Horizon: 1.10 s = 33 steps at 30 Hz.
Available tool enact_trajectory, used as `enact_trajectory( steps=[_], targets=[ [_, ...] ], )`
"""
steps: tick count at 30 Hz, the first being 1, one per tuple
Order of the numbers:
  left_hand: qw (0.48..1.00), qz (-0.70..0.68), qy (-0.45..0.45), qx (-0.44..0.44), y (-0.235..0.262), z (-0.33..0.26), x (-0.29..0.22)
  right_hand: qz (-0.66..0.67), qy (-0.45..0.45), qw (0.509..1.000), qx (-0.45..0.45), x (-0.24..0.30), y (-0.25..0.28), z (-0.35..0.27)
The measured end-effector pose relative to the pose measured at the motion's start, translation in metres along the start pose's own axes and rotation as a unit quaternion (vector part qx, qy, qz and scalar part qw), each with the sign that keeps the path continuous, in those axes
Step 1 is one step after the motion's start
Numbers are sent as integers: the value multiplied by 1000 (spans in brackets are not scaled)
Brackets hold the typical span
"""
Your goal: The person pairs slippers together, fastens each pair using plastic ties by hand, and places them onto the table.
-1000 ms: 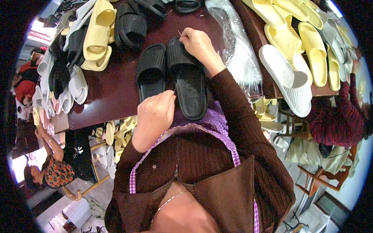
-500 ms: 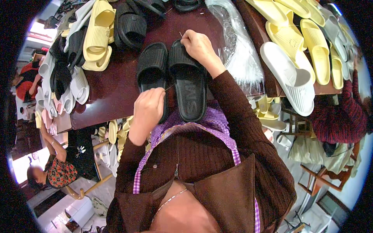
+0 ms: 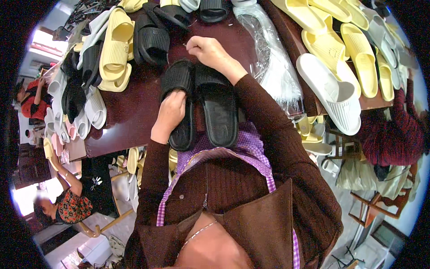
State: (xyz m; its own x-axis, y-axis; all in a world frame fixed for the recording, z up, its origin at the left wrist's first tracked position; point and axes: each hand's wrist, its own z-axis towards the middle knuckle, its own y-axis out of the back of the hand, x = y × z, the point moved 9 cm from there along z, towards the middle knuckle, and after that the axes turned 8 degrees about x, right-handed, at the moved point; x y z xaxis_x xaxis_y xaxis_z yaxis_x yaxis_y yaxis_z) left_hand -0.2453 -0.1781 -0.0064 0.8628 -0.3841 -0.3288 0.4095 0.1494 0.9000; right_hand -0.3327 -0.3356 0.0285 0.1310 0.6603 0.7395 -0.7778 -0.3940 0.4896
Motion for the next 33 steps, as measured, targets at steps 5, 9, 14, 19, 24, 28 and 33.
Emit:
enact_trajectory(
  steps=[5, 9, 14, 19, 24, 28, 33],
  targets=[
    [999, -27, -12, -12, 2, 3, -1, -54, 40, 987, 148, 18, -44, 23],
    [999, -22, -12, -20, 4, 4, -2, -49, 83, 969, 225, 20, -74, 32],
    [1000, -10, -6, -10, 0, 3, 2, -76, 53, 947, 306, 7, -91, 34],
    [1000, -6, -3, -20, 1, 1, 3, -205, 75, 928, 301, 9, -85, 30],
    [996, -24, -19, -86, 18, -1, -4, -235, 141, 956, 102, 25, -31, 28],
    [970, -129, 15, -206, 47, -9, -12, -207, 125, 970, 11, 33, 1, 11],
    [961, -133, 59, -235, 81, 33, -3, -148, 126, 980, -37, 41, 9, -5]
  ],
)
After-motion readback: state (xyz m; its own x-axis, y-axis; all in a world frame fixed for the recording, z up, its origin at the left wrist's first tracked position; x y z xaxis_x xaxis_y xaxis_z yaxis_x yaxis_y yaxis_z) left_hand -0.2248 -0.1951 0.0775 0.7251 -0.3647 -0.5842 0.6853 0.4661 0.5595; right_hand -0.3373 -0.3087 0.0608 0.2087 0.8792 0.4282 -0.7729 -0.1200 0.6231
